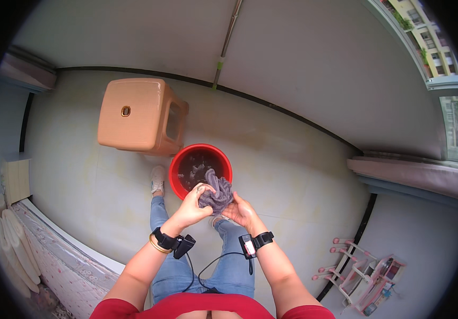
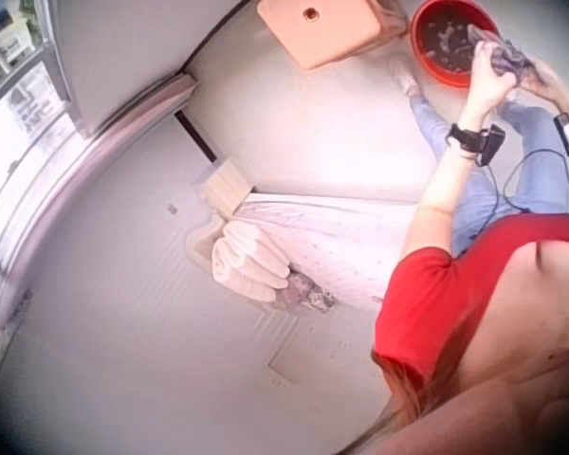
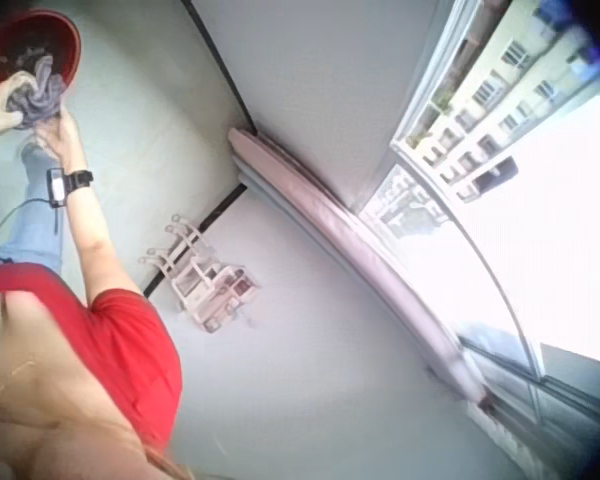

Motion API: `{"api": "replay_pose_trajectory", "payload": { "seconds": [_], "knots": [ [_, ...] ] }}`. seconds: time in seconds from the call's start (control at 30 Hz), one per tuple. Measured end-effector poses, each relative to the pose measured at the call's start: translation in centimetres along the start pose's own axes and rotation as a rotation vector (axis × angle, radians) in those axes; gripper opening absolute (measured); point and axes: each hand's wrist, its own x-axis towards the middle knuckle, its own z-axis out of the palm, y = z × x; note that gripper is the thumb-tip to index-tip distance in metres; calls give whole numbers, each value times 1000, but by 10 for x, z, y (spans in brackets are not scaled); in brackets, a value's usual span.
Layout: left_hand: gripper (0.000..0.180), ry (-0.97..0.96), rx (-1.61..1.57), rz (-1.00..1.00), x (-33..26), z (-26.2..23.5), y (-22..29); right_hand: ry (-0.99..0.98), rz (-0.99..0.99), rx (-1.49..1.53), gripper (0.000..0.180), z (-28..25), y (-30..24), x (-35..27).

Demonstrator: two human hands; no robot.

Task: The person wrings out a cloth in a bucket of water and wipes the glass and metal frames of sliding windows.

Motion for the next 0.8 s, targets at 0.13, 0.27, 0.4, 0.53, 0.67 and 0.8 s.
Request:
{"api": "replay_pose_trajectory", "payload": {
  "seconds": [0.13,0.27,0.4,0.53,0.67,0.8],
  "knots": [
    [44,57,-46,211,-19,20,54,181,-85,-461,60,39,-11,-70],
    [44,-115,232,524,-28,3,101,510,-260,-916,65,81,-16,-128],
    [44,-265,237,640,-38,-39,133,77,-547,-449,68,153,-6,-158],
    [47,-272,276,885,-47,-103,164,-83,-718,-34,41,247,14,-152],
    [69,-132,407,863,-71,-192,211,-252,-774,-53,27,339,8,-148],
    [79,159,356,697,-97,-266,229,-380,-776,-210,30,418,9,-133]
  ]
}}
